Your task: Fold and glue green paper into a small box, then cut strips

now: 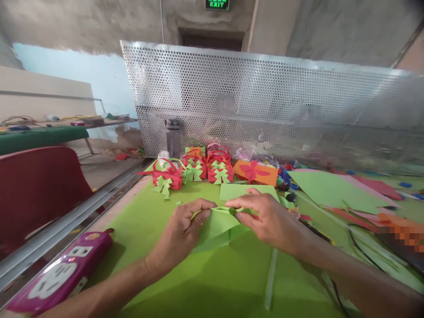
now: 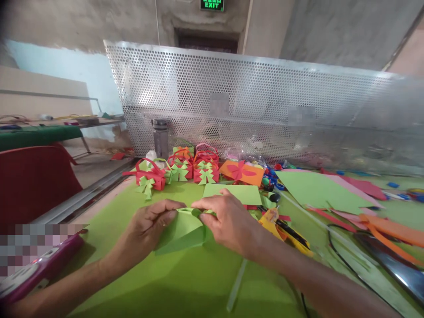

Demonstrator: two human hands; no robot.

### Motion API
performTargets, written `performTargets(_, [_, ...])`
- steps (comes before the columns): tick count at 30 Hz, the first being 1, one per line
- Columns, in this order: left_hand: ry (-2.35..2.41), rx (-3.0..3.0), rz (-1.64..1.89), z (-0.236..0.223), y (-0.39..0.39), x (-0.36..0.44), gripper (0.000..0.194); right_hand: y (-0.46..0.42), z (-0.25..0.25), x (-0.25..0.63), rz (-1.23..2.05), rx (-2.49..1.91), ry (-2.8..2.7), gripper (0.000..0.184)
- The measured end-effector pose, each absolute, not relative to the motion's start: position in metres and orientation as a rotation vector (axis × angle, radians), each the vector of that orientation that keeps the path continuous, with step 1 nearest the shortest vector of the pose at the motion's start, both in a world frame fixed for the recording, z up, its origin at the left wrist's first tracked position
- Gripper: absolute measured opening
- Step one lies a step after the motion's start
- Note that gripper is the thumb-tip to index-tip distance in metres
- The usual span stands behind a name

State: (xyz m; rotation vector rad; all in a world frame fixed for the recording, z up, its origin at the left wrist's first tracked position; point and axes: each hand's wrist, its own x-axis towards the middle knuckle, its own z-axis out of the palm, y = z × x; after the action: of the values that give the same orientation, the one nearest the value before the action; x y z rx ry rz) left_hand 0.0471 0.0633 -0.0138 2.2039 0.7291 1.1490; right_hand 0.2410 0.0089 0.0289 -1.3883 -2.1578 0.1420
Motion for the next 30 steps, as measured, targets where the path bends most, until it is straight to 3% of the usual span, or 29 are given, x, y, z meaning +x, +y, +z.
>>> performTargets(20, [0.568,2.092,1.104,-0.026,0.059,0.053,0.019,0.022,0.005,0.240,-0.235,-1.018,-2.159,0.013])
performTargets(30, [0.479,2.189,1.069,-0.026,0.059,0.052,0.016,0.022,0.004,0.241,-0.290,-0.935,-2.269,0.021])
